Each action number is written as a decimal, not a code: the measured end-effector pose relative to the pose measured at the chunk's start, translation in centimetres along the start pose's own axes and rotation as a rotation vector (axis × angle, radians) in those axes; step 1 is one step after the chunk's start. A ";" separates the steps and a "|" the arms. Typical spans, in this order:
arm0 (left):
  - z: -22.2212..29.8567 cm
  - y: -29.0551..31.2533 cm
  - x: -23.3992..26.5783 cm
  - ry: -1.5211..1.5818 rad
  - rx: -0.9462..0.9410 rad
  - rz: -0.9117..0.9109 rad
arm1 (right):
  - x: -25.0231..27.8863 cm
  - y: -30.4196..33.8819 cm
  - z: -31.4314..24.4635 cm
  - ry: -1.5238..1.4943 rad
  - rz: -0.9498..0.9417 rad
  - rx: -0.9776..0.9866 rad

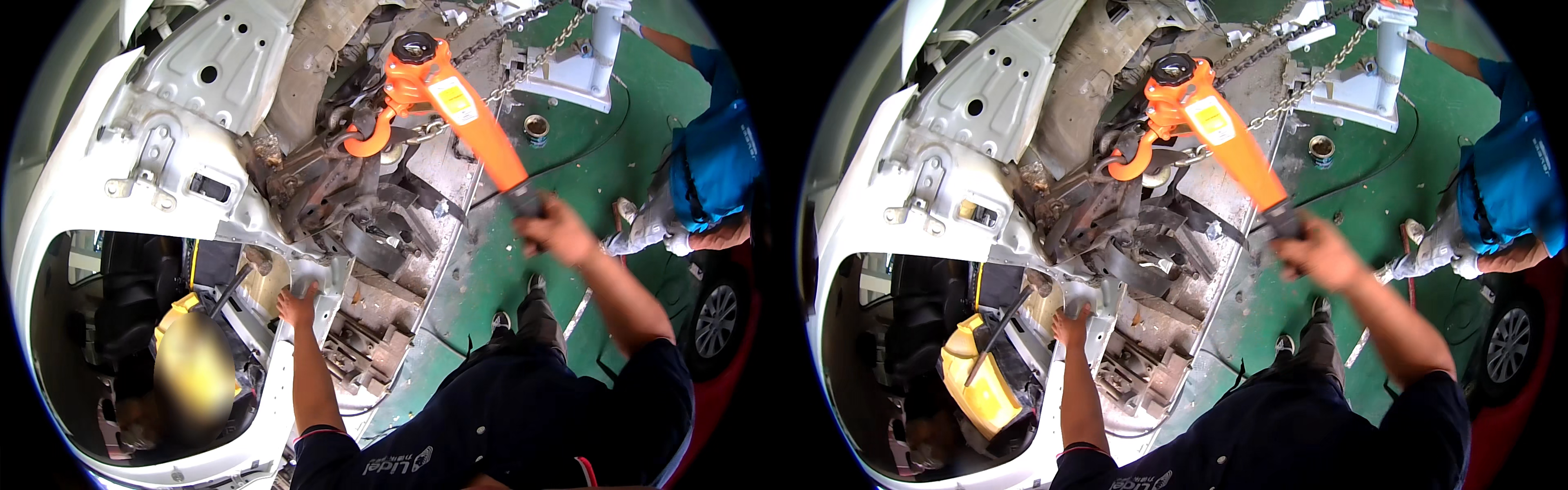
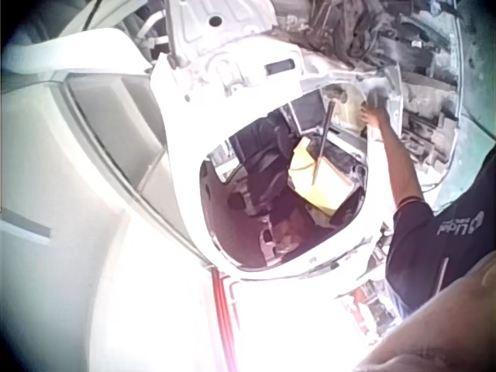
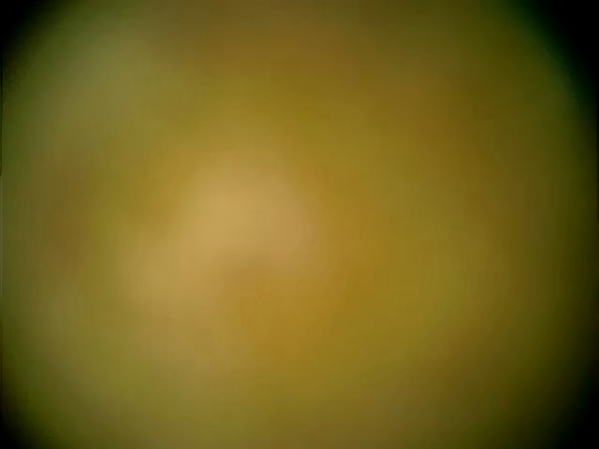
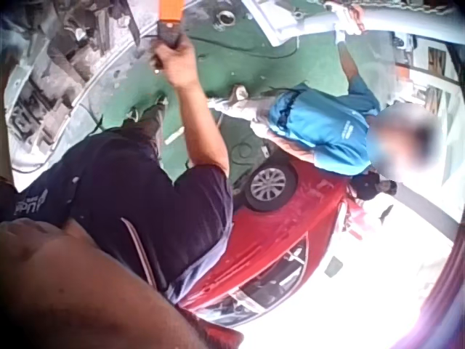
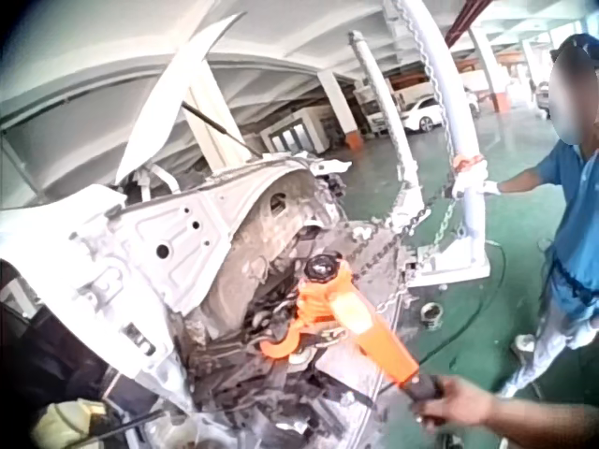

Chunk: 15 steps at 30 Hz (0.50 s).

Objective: The person secures a lifting strap around the engine of a white car and operates an orange chain hoist to lift the engine out of the vehicle. A second person briefly assists by holding the hoist chain while the engine is raised.

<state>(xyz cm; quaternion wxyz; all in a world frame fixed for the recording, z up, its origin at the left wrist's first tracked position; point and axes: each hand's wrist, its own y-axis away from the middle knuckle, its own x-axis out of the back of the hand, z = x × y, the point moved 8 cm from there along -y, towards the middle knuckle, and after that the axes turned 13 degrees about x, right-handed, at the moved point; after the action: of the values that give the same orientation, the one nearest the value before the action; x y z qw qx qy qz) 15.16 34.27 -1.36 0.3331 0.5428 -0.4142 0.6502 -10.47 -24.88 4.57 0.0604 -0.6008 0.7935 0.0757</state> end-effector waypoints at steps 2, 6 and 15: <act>0.1 0.1 -0.1 -0.016 -0.010 -0.035 | 8.7 -1.9 -3.4 0.412 -0.019 0.092; 0.4 0.2 0.4 -0.016 0.009 -0.091 | 20.8 -11.2 -10.7 1.168 -0.001 0.301; 0.7 0.5 1.2 -0.034 0.076 -0.179 | 23.0 -19.5 -10.9 1.715 -0.080 0.217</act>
<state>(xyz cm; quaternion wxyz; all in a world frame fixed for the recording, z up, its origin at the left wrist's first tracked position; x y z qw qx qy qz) 14.83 33.39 -0.23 0.3619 0.6008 -0.3448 0.6238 2.01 -53.90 10.00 -0.4993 -0.4690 0.5463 -0.4820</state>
